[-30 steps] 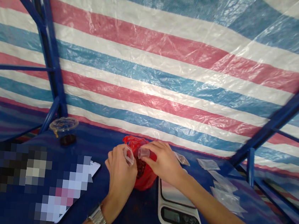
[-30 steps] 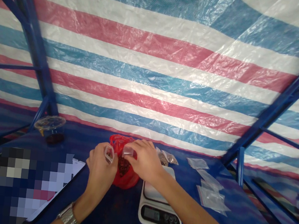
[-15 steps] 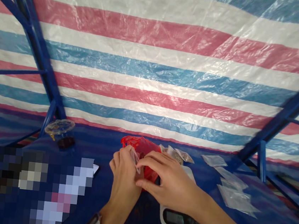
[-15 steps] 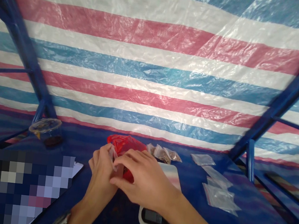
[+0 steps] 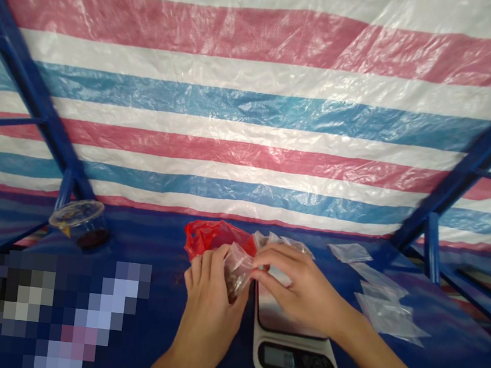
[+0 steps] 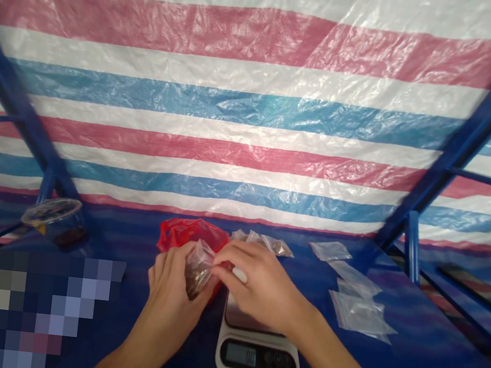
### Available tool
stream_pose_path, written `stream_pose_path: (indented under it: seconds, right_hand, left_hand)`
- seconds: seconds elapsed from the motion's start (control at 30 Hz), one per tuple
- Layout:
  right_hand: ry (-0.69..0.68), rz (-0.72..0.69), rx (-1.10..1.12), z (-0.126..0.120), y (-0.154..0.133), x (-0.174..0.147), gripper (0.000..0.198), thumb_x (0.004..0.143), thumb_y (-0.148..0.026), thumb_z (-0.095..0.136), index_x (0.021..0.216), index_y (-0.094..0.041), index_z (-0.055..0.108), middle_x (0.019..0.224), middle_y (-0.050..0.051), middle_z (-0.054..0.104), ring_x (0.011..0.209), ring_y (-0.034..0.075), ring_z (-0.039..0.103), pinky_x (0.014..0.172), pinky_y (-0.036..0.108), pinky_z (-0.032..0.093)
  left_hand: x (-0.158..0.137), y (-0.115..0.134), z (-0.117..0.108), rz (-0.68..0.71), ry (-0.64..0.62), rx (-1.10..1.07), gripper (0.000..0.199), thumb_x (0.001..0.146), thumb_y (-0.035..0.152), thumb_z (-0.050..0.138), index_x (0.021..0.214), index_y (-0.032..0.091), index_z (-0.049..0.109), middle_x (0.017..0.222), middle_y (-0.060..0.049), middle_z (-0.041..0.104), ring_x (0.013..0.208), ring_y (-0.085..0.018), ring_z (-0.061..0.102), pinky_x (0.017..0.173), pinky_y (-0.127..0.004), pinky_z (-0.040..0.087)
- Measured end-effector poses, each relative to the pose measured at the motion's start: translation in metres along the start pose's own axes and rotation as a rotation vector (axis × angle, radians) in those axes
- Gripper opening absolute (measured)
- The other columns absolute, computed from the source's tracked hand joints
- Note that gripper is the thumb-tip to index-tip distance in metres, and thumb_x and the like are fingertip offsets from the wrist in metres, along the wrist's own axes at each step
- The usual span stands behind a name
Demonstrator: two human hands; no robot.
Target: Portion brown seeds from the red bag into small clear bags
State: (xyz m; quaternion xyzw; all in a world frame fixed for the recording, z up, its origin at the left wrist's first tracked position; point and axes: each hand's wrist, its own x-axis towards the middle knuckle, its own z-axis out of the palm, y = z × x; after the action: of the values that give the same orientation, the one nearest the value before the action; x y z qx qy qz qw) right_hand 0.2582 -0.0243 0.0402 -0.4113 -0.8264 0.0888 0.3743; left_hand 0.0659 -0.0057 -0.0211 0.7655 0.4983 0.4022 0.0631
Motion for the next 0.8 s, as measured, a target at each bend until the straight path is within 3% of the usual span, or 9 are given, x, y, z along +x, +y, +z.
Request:
stream_pose_path:
  seconds: [0.1,0.2,0.33,0.4,0.53,0.8]
  right_hand:
    - [0.090,0.153,0.160,-0.020,0.018,-0.010,0.019,0.104,-0.036,0.057,0.098,-0.022,0.069,0.092,0.004,0.071,0.085,0.019,0.065,0.076,0.029,0.048]
    - [0.056,0.305,0.236,-0.037,0.042,-0.023,0.025,0.100,-0.042,0.061,0.089,-0.021,0.068,0.085,0.003,0.068,0.080,0.018,0.061,0.071,0.028,0.046]
    - [-0.167,0.400,0.223,-0.044,0.070,-0.043,0.027,0.098,-0.044,0.064,0.085,-0.021,0.072,0.079,0.001,0.066,0.075,0.017,0.057,0.069,0.028,0.043]
    - [-0.219,0.422,0.192,-0.043,0.077,-0.049,0.023,0.097,-0.043,0.065,0.093,-0.022,0.075,0.084,0.001,0.069,0.077,0.017,0.058,0.070,0.028,0.044]
    - [-0.096,0.434,0.153,-0.041,0.084,-0.053,0.025,0.098,-0.040,0.062,0.114,-0.025,0.075,0.102,0.004,0.074,0.088,0.019,0.064,0.079,0.030,0.049]
    - [0.165,0.344,-0.172,-0.033,0.093,-0.052,0.027,0.104,-0.033,0.052,0.093,-0.021,0.075,0.094,0.006,0.075,0.088,0.021,0.067,0.084,0.034,0.050]
  left_hand:
    - [-0.003,0.005,-0.002,0.038,-0.055,-0.040,0.075,0.088,0.037,0.071,0.153,0.028,0.036,0.129,-0.011,0.058,0.124,-0.035,0.053,0.103,-0.056,0.045]
    - [-0.007,0.010,-0.006,0.056,-0.121,-0.065,0.089,0.084,0.041,0.076,0.159,0.034,0.029,0.134,-0.010,0.055,0.129,-0.035,0.049,0.108,-0.057,0.044]
    - [-0.012,0.009,-0.008,0.137,-0.206,-0.040,0.071,0.093,0.038,0.067,0.156,0.040,0.034,0.135,-0.009,0.053,0.127,-0.031,0.050,0.108,-0.055,0.047]
    - [-0.013,0.008,-0.007,0.174,-0.223,-0.018,0.057,0.097,0.033,0.060,0.151,0.040,0.043,0.132,-0.009,0.054,0.124,-0.030,0.053,0.104,-0.052,0.050]
    - [-0.014,0.009,-0.007,0.197,-0.233,0.002,0.042,0.098,0.026,0.056,0.137,0.038,0.057,0.128,-0.008,0.055,0.118,-0.028,0.055,0.099,-0.048,0.052]
    - [-0.013,0.007,-0.007,0.221,-0.224,-0.025,0.026,0.097,0.026,0.057,0.120,0.033,0.068,0.119,-0.007,0.059,0.111,-0.026,0.057,0.097,-0.045,0.053]
